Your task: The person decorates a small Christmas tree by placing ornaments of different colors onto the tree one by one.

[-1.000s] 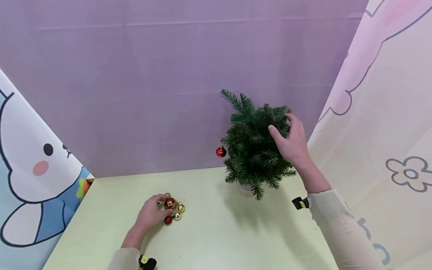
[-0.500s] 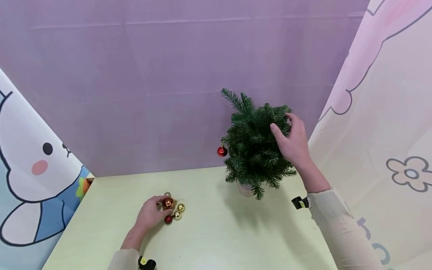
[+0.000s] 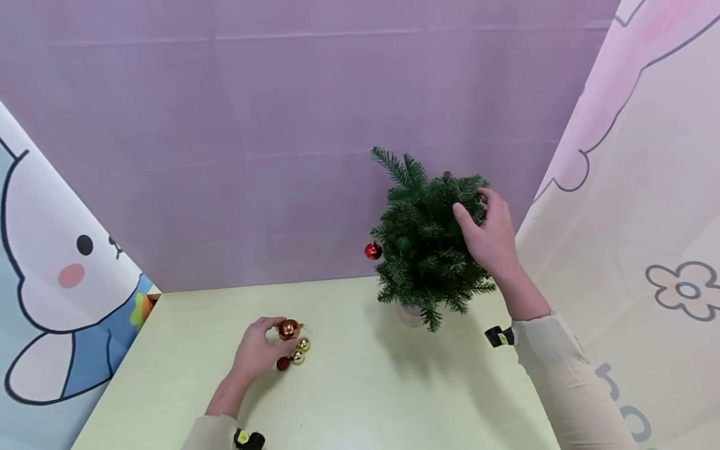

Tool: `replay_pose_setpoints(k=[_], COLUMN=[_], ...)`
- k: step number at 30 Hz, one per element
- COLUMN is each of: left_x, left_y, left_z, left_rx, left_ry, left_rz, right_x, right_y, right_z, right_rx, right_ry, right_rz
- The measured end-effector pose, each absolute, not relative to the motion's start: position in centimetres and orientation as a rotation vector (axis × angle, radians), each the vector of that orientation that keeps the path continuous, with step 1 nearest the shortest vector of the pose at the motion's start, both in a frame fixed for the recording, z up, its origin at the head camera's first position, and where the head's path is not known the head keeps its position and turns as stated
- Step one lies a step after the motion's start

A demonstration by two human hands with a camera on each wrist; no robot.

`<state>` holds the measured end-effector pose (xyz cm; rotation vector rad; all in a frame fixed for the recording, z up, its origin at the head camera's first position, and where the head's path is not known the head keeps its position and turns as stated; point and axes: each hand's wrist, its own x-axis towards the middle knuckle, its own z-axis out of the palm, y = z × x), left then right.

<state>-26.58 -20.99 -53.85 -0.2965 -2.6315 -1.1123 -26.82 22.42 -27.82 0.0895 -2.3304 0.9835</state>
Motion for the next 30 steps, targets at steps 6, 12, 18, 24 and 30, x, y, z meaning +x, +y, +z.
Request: replay_pose_setpoints(k=[6,12,18,24,30], left_x=[-26.4,-25.8,-25.1,-24.5,-24.1], left_y=[-19.3,-17.8,-16.5,-15.3,-14.0], left_z=[-51.8,-49.6,-47.6,-45.7,-43.9], left_rx=[-0.334,-0.351,-0.376,-0.420,-0.494], left_ry=[-2.570,-2.512,-2.463,-2.396,-2.312], left_rz=[-1.125,-1.137,-1.173,-1.222,-1.260], right_x=[-26.6,-26.2,-25.9,-25.5,-25.1], right_y=[22.0,21.8,21.8,21.7,21.6], right_z=[-27.5,-27.6,-27.7,-27.8,-27.8], right_rx=[0.053,0.038,0.049,0.054,0.060], right_ry=[-2.360,-2.382,-2.393,-2.404,-2.406], right_rz=[0.968,0.936,0.926,0.918,0.909])
